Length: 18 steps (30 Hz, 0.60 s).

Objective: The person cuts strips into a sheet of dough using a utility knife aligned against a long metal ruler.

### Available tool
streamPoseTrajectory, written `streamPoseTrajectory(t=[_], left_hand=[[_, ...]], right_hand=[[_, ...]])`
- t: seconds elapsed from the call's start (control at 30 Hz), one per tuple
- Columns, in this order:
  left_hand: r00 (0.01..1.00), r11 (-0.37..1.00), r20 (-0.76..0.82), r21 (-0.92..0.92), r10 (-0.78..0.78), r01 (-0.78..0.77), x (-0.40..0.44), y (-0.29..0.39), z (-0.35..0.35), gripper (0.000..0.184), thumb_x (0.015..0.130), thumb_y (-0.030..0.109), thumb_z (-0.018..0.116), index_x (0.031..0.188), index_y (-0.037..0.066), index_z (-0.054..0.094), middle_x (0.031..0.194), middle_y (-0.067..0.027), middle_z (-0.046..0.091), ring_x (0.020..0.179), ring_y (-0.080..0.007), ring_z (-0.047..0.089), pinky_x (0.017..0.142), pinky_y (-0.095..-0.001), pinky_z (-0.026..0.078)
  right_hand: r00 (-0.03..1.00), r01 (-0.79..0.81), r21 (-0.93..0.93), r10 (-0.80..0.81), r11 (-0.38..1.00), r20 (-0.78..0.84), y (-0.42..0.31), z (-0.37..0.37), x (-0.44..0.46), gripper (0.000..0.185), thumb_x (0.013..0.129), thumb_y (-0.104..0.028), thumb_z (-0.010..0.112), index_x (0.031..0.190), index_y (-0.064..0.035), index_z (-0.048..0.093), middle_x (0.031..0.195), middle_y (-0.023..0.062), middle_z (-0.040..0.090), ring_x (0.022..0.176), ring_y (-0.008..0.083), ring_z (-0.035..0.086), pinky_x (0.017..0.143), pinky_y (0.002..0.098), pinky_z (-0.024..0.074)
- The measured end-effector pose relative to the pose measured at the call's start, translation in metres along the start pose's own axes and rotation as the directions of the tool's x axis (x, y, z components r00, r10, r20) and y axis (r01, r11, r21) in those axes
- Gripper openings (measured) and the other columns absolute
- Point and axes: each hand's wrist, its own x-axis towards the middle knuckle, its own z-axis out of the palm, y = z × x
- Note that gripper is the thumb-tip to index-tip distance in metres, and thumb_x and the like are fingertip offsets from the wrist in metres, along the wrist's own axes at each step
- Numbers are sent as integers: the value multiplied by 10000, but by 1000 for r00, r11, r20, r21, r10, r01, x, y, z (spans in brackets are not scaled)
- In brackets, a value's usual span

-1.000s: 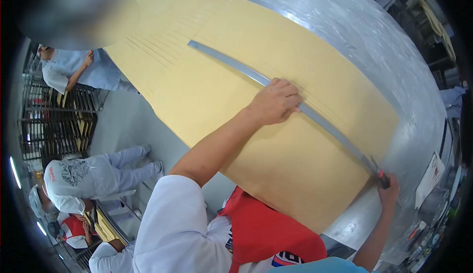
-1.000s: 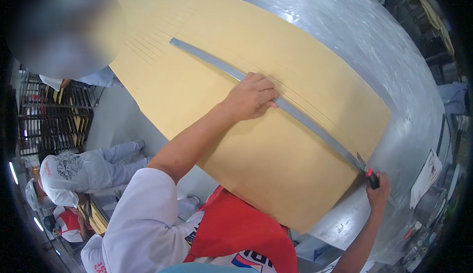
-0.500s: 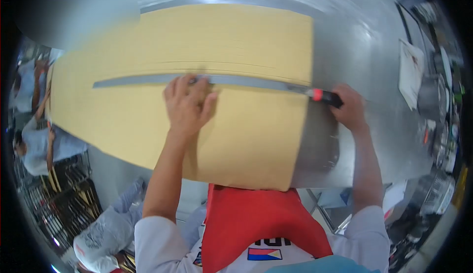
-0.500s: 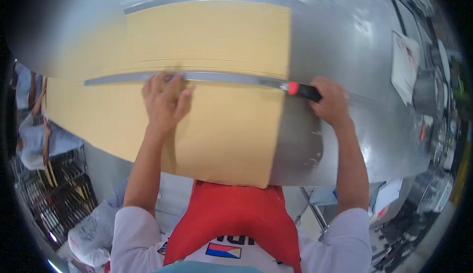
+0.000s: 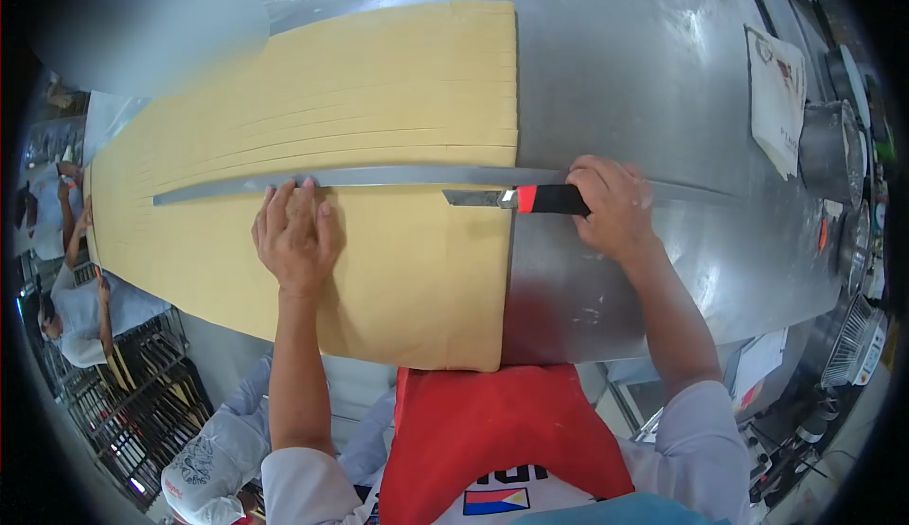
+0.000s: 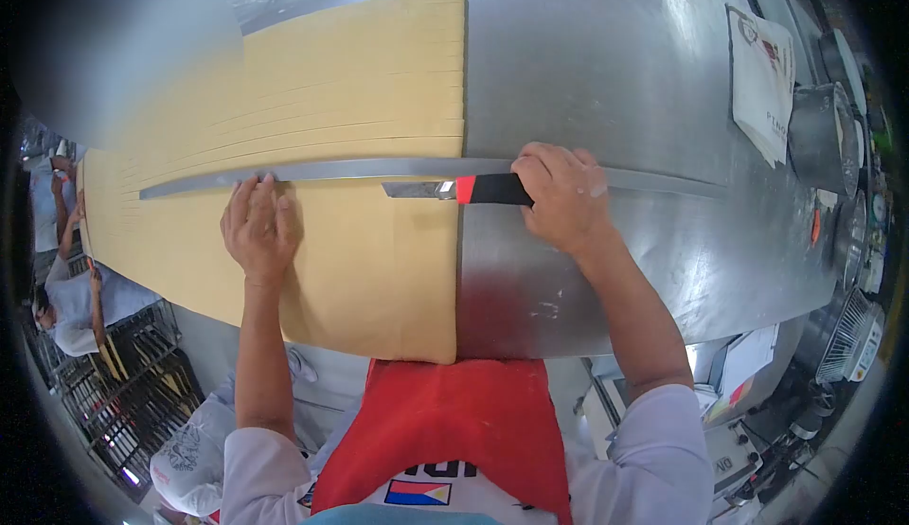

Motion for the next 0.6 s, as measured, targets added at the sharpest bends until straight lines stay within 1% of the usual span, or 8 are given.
streamPoseTrajectory(t=[0.07, 0.13, 0.27, 0.47, 0.5, 0.57, 0.6], left_hand=[[1000, 999, -30, -32, 3, -4, 0, -1, 1, 353, 926, 281, 730, 1252, 165, 803, 1292, -105, 725, 1235, -405, 667, 1041, -488, 510], [1000, 999, -30, -36, 6, -7, 0, -2, 2, 356, 925, 279, 732, 1254, 165, 802, 1294, -107, 723, 1241, -405, 664, 1044, -489, 507], [1000, 1000, -24, -20, 13, -13, 1, 0, 0, 359, 923, 270, 732, 1259, 162, 799, 1297, -107, 721, 1256, -404, 656, 1050, -491, 500], [1000, 999, -18, -35, 11, -11, 4, 3, -3, 364, 912, 264, 731, 1256, 166, 800, 1296, -105, 721, 1256, -395, 655, 1055, -490, 489], [1000, 999, -19, -34, 10, -11, 5, 3, -4, 364, 912, 264, 731, 1256, 166, 800, 1296, -105, 721, 1256, -395, 655, 1055, -490, 489], [999, 999, 32, -50, 11, -9, 6, 3, -6, 376, 928, 253, 724, 1276, 127, 790, 1332, -136, 718, 1291, -399, 639, 1087, -488, 467], [1000, 999, 30, -52, 8, -7, 5, 3, -4, 376, 928, 253, 724, 1276, 127, 790, 1332, -136, 718, 1291, -399, 639, 1087, -488, 467]], right_hand=[[1000, 0, -1, 0, 1000, 3, 1, -1, 2, 422, 627, -88, 868, 999, -154, 681, 1107, -5, 711, 994, 225, 718, 804, 410, 524], [1000, -1, 33, 1, 999, -4, 1, -3, 5, 398, 646, -78, 857, 995, -149, 680, 1098, -4, 710, 980, 225, 716, 796, 409, 523], [1000, 6, 10, -6, 1000, -5, 4, -2, 4, 383, 654, -67, 845, 992, -141, 680, 1088, 1, 710, 969, 230, 715, 794, 410, 519], [1000, -4, 30, 4, 1000, -6, 4, -5, 6, 370, 661, -49, 827, 990, -139, 683, 1077, 5, 720, 964, 235, 716, 783, 405, 516], [1000, -16, 39, 16, 999, 3, 4, -5, 6, 352, 675, -48, 815, 989, -132, 681, 1080, 12, 725, 975, 250, 717, 783, 416, 522], [1000, -27, 45, 26, 999, 13, 6, -6, 7, 333, 689, -48, 804, 988, -125, 679, 1083, 20, 730, 986, 264, 718, 783, 427, 528], [998, -37, 112, 31, 993, 51, 11, -8, 8, 306, 727, -71, 809, 1006, -105, 687, 1077, 37, 727, 971, 280, 712, 783, 429, 531]])
